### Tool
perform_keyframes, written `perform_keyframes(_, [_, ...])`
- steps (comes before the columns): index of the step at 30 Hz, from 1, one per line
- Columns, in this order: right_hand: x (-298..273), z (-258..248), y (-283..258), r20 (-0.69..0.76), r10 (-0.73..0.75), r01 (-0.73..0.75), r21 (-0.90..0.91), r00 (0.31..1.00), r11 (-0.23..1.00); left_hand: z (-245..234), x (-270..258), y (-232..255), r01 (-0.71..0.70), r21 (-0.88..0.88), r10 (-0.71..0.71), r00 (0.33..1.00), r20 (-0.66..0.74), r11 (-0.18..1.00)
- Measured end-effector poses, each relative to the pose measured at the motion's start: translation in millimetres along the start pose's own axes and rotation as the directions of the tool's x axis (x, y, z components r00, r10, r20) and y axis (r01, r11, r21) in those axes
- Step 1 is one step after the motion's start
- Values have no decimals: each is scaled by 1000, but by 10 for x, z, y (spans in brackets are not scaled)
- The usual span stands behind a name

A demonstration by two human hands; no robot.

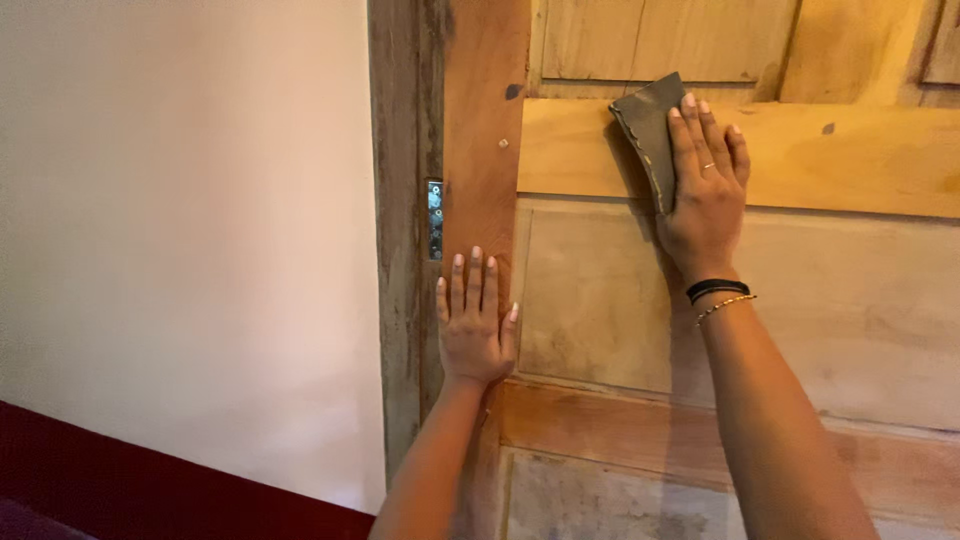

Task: The person sands the surface of a wooden door using a sanding block. They hold the door with their left hand while moving the sanding block back and forth with their right hand across the door panels and frame.

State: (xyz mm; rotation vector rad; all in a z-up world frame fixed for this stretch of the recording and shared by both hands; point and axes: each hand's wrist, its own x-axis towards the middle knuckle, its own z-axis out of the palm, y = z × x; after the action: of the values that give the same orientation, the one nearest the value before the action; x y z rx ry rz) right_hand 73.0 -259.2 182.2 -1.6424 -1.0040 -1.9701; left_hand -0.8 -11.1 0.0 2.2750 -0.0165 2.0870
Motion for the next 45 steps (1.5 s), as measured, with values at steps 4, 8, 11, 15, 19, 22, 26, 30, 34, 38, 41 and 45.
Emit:
perform_keyframes(4, [-4,-23,-116,-106,86,-69,157,991,985,-12,-17,-7,12,7,-13,999,30,1000])
perform_keyframes(8, [315,87,-310,54,691,-530,685,721,500,31,11,-10,-2,27,2,1000,27,1000])
perform_keyframes(11, [581,383,-544,-306,220,5,594,926,804,37,-21,-30,-18,13,17,1000,15,1000])
perform_keyframes(15, [771,816,-881,-332,342,-71,617,879,783,75,-3,-76,-9,-1,9,999,38,1000])
perform_keyframes(19, [754,852,-1121,-246,557,-278,668,793,691,9,103,-71,20,-37,-18,998,56,999])
perform_keyframes(22, [759,870,-1154,-419,400,-165,493,815,854,1,619,-138,70,-82,-63,994,86,994])
perform_keyframes(26, [691,869,-1103,-455,190,6,395,870,919,-5,1386,37,230,18,-226,968,-108,973])
perform_keyframes(30, [750,769,-965,-350,234,-56,451,907,891,-80,1437,101,261,-24,-261,954,-144,965])
perform_keyframes(34, [794,479,-940,-180,295,-199,416,938,887,-76,1403,103,267,-52,-272,954,-125,962])
perform_keyframes(38, [699,530,-1102,-262,194,-66,428,945,902,-46,1423,104,274,2,-270,951,-149,962])
perform_keyframes(41, [764,690,-1171,-394,175,16,437,902,899,-52,1416,108,271,-11,-269,949,-163,963])
perform_keyframes(45, [750,876,-1264,-287,373,-226,438,882,870,-40,1411,105,269,-5,-265,947,-180,963])
